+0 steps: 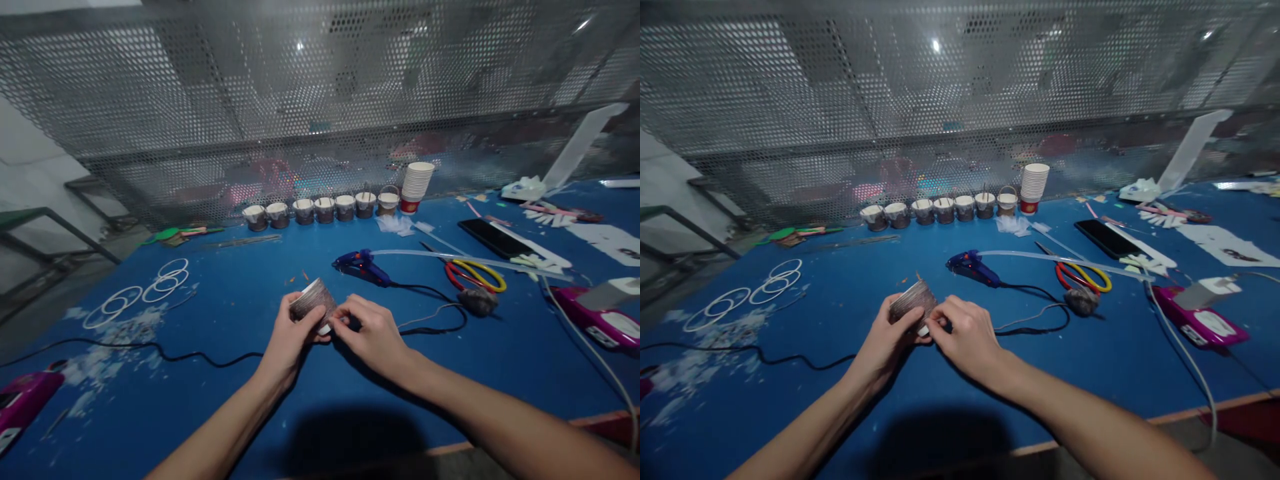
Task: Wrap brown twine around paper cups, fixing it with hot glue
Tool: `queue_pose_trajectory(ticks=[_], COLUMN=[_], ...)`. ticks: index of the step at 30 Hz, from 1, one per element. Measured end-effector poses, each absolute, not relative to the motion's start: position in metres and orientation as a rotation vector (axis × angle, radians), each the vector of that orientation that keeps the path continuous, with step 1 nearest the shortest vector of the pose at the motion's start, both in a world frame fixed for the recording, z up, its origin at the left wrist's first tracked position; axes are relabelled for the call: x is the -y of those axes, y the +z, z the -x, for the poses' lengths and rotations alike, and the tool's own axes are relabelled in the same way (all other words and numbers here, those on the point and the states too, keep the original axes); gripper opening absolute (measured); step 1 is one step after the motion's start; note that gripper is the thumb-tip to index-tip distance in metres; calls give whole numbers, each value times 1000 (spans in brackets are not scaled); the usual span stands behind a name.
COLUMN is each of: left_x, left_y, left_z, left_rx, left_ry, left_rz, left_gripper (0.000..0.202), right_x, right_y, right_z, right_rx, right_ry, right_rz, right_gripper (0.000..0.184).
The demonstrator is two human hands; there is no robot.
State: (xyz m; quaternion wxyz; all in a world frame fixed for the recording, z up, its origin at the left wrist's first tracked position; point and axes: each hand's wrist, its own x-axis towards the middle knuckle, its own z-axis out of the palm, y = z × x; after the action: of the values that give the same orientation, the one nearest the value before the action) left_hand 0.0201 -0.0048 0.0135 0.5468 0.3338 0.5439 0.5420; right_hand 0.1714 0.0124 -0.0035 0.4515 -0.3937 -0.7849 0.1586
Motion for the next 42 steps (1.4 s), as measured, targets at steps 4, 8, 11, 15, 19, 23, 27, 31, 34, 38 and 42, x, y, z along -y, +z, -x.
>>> queue_pose_trajectory(ticks=[4, 8, 11, 15, 19, 23, 27, 31, 34, 38, 42], left_x=[4, 3, 4, 5, 4, 3, 3, 2, 2, 2, 3], left_y=[13, 14, 15, 19, 20, 18, 16, 14, 13, 13, 14], left_z=[-20, -20, -19, -20, -21, -19, -18, -18, -18, -17, -18], left_rx=[-1291, -1290, -1286, -1282, -1283, -1273, -1267, -1280, -1268, -1265, -1262], left_ry=[1255, 1235, 1227, 1226, 1231, 1229, 1217, 1190, 1174, 1174, 1174], left_rz=[-797, -802, -802, -803, -802, -805, -816, -814, -820, -804, -789], left_gripper=[54, 50, 49, 48, 49, 48, 46, 46, 46, 46, 44], right_x=[-12, -13, -13, -12, -13, -14, -14, -13, -13, -15, -15], right_y=[-4, -4, -4, -2, 0, 0, 0, 0, -1, -3, -1], right_z=[-172, -173, -174, -175, -178, -180, -181, -179, -178, -179, -179], right_rx=[1967, 1959, 1958, 1951, 1956, 1965, 1953, 1976, 1986, 1974, 1957], right_ry=[341, 340, 354, 403, 427, 411, 382, 309, 267, 299, 352], right_rz=[966, 998, 1014, 1045, 1050, 1042, 1027, 982, 973, 1022, 1059], right_gripper=[16, 15, 14, 15, 15, 17, 18, 21, 20, 17, 15])
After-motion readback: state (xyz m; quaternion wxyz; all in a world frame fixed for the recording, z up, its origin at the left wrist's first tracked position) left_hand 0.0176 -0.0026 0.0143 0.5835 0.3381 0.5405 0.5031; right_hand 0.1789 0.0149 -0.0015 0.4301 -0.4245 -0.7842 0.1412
